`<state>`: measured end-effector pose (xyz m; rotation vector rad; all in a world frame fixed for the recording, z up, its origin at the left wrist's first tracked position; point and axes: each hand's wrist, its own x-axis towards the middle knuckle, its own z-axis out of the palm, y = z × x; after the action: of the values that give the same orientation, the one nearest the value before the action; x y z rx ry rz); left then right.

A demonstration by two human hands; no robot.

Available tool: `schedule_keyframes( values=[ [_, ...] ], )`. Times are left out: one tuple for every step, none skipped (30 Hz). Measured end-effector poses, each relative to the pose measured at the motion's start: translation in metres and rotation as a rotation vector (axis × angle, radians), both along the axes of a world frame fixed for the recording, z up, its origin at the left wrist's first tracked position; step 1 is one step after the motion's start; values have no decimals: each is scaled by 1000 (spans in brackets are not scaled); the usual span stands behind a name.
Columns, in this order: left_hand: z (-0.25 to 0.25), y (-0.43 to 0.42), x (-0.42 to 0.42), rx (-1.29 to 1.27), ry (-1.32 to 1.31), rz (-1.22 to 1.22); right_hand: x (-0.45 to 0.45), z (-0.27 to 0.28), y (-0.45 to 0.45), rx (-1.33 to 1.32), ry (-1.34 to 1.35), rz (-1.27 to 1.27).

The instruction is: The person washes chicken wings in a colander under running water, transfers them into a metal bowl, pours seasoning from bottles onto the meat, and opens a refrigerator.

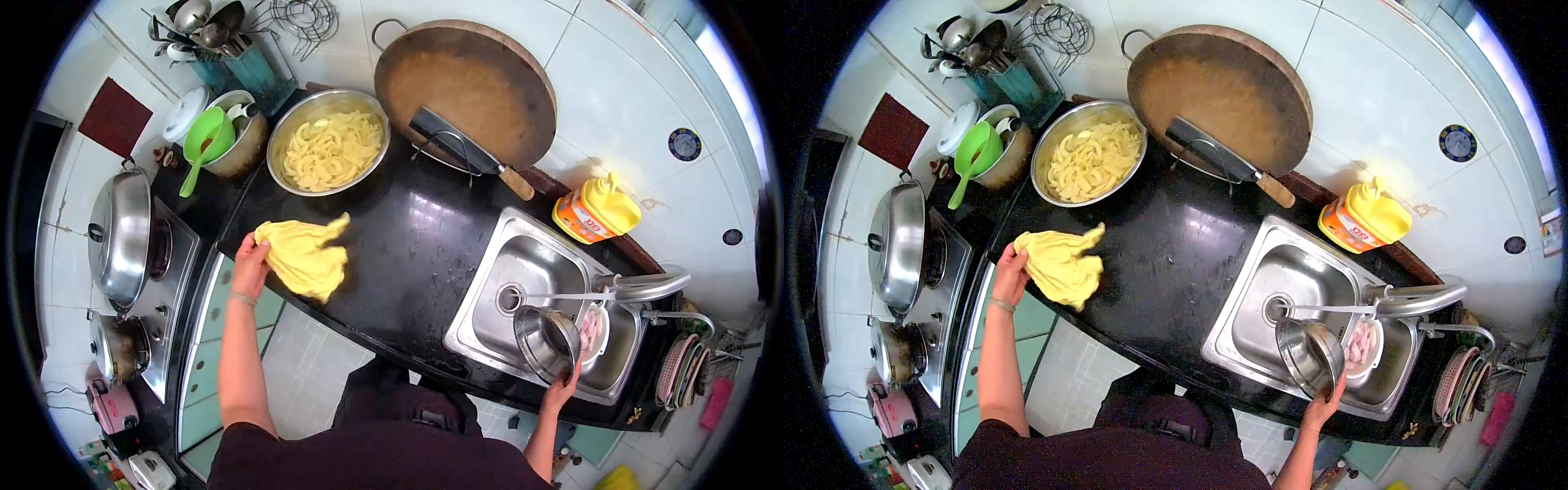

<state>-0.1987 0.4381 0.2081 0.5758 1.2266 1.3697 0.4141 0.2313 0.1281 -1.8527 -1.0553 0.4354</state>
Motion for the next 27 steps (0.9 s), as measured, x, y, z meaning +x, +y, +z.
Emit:
schedule_keyframes(
  values=[
    [-19, -3, -14, -150, 521, 57, 1, -1, -1, -8, 10, -18],
    [-41, -5, -25, -299, 1044, 111, 2, -4, -2, -15, 22, -37],
    [-70, -14, -29, -50, 1484, 266, 5, -7, -4, -18, 25, -37],
    [-68, -21, -14, 28, 1429, 197, 7, -10, -6, -29, 35, -72],
    [-80, -29, -2, 147, 1440, 65, 10, -12, -9, -40, 42, -112],
    [-92, -39, 17, 102, 1426, -59, 9, -12, -11, -42, 37, -127],
    [-99, -42, 42, 75, 1485, -183, 5, -10, -11, -35, 87, -139],
    [-107, -42, 62, -69, 1624, -294, 6, -7, -12, -25, 132, -156],
    [-117, -40, 84, -200, 1759, -281, 11, -12, -15, -58, 101, -159],
    [-125, -34, 103, -330, 1892, -261, 9, -7, -15, -73, 97, -145],
    [-132, -23, 114, -381, 1808, -260, 11, -9, -16, -63, 76, -148],
    [-128, -10, 134, -352, 1801, -273, 13, -12, -18, -57, 55, -147],
    [-118, 2, 160, -294, 1795, -365, 10, -5, -16, -48, 50, -134],
    [-112, 15, 185, -239, 1791, -454, 10, -5, -17, -45, 98, -148],
    [-114, 29, 207, -128, 1824, -556, 7, 1, -17, -58, 135, -163],
    [-115, 42, 231, -18, 1836, -616, 5, 9, -15, -73, 172, -177],
    [-115, 55, 255, 94, 1845, -674, 5, 12, -15, -76, 166, -189],
    [-115, 69, 280, 205, 1835, -690, 5, 14, -14, -48, 143, -170],
    [-112, 84, 305, 250, 1842, -768, 8, 16, -13, -21, 121, -149],
    [-109, 98, 327, 296, 1847, -848, 9, 18, -11, -27, 115, -159],
    [-110, 108, 346, 334, 1853, -836, 11, 19, -10, -14, 153, -166],
    [-113, 114, 362, 369, 1857, -830, 11, 21, -10, -5, 193, -175],
    [-116, 117, 374, 380, 1864, -831, 13, 22, -11, -18, 178, -171],
    [-105, 114, 380, 338, 1882, -890, 17, 17, -13, -30, 113, -172],
    [-109, 104, 377, 399, 1886, -921, 20, 20, -14, -48, 134, -181],
    [-111, 95, 367, 461, 1897, -944, 21, 21, -12, -58, 160, -185],
    [-108, 79, 356, 484, 1923, -1007, 24, 18, -14, -37, 193, -168]
  ],
)
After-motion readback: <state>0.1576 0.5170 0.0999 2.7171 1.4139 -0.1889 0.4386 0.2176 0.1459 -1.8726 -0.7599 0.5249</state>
